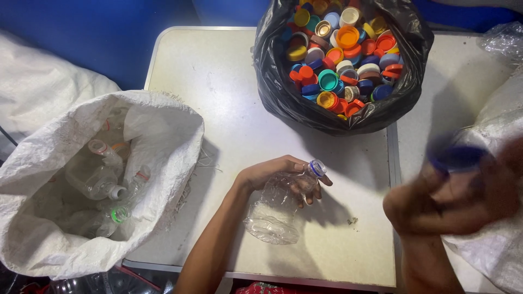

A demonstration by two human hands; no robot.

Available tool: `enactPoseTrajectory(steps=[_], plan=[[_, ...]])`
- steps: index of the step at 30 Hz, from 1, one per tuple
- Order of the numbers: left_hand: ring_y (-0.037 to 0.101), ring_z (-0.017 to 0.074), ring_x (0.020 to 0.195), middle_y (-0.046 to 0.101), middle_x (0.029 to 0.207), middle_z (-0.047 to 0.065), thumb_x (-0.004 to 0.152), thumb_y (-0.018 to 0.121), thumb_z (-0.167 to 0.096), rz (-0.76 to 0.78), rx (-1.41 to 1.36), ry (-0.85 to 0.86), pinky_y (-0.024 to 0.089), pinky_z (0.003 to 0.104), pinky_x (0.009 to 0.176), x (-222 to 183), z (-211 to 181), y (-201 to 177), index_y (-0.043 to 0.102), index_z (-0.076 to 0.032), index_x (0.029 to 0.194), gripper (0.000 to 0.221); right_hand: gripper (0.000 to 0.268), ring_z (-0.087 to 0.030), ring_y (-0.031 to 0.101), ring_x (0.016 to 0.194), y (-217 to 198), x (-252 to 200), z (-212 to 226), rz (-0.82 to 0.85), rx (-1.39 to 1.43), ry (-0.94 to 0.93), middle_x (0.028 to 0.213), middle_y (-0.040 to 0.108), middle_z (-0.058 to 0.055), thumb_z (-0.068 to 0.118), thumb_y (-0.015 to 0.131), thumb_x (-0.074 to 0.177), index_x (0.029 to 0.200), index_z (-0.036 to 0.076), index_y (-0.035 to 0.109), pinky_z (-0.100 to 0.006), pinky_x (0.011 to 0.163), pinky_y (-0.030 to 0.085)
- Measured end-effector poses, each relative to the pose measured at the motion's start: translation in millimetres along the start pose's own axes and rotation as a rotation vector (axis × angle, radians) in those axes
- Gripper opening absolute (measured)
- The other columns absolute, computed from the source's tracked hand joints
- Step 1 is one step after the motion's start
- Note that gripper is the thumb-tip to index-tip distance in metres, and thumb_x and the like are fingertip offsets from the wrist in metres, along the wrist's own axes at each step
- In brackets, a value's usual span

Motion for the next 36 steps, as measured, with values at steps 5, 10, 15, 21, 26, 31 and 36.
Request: enactPoseTrajectory(steps=[5, 10, 15, 21, 26, 31, 36], plan=[[0.074, 0.0281, 0.093, 0.073, 0.11, 0.025, 0.1, 0.058, -0.053, -0.002, -0.039, 0.026, 0.064, 0.043, 0.079, 0.4, 3.3, -1.4, 0.059, 0.01, 0.14, 0.074, 0.062, -0.046, 0.016, 0.156, 50.9, 28.9, 2.2, 0.591, -0.178, 0.424, 0.168, 0.022, -0.027, 0.022, 0.07, 0.112, 0.157, -0.004, 0.036, -0.06, 0.127, 0.01], [0.075, 0.0325, 0.1, 0.072, 0.117, 0.026, 0.102, 0.056, -0.048, -0.005, -0.067, 0.027, 0.064, 0.045, 0.087, -3.6, 4.1, -2.2, 0.058, 0.009, 0.139, 0.067, 0.048, -0.032, 0.038, 0.15, 59.2, -1.1, 3.6, 0.613, 0.011, 0.431, 0.153, 0.043, -0.016, 0.012, 0.068, 0.104, 0.149, 0.005, 0.05, -0.047, 0.128, 0.03], [0.071, 0.0303, 0.11, 0.068, 0.123, 0.023, 0.104, 0.056, -0.047, -0.104, 0.003, 0.179, 0.059, 0.046, 0.099, -0.3, -12.9, 2.1, 0.056, 0.005, 0.141, 0.065, 0.052, -0.028, 0.051, 0.134, 74.3, -63.6, 10.3, 0.526, 0.284, 0.538, 0.145, 0.048, -0.012, 0.014, 0.069, 0.1, 0.145, 0.005, 0.044, -0.037, 0.111, 0.048], [0.069, 0.0287, 0.116, 0.068, 0.124, 0.019, 0.103, 0.057, -0.051, -0.301, -0.004, 0.51, 0.056, 0.046, 0.107, -7.8, -28.4, -5.9, 0.058, 0.004, 0.136, 0.064, 0.078, -0.03, 0.053, 0.132, 105.3, -111.6, 33.5, 0.583, 1.081, 1.303, 0.142, 0.045, -0.018, 0.029, 0.069, 0.096, 0.154, 0.004, 0.024, -0.04, 0.11, 0.051], [0.071, 0.0309, 0.113, 0.069, 0.12, 0.018, 0.097, 0.066, -0.057, -0.299, 0.046, 0.637, 0.057, 0.051, 0.106, -9.4, -32.6, 4.4, 0.062, 0.0, 0.134, 0.068, 0.079, -0.039, 0.057, 0.133, 102.2, -193.8, 53.4, 0.938, 1.409, 1.269, 0.146, 0.044, -0.027, 0.034, 0.073, 0.092, 0.149, -0.001, 0.032, -0.043, 0.102, 0.058], [0.069, 0.0294, 0.115, 0.067, 0.116, 0.015, 0.1, 0.079, -0.046, -0.22, 0.269, 0.622, 0.057, 0.054, 0.107, -12.2, -49.1, 39.8, 0.068, -0.004, 0.124, 0.05, 0.08, -0.045, 0.062, 0.123, 105.7, -156.3, 97.0, 0.878, 2.18, 1.991, 0.133, 0.06, -0.033, 0.027, 0.073, 0.087, 0.147, -0.01, 0.035, -0.053, 0.108, 0.052], [0.07, 0.03, 0.118, 0.069, 0.125, 0.015, 0.101, 0.07, -0.046, -0.281, 0.19, 0.609, 0.058, 0.051, 0.108, -17.5, -56.3, 35.5, 0.063, -0.003, 0.122, 0.049, 0.073, -0.038, 0.066, 0.12, 108.1, -150.9, 95.4, 0.96, 1.996, 1.945, 0.128, 0.063, -0.026, 0.021, 0.071, 0.085, 0.145, -0.002, 0.037, -0.052, 0.112, 0.051]])
Point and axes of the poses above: each hand's wrist, its own x-axis towards the middle knuckle, its own y-axis out of the palm, z = x × y, the point moved 6 cm from there along x, towards the middle knuckle
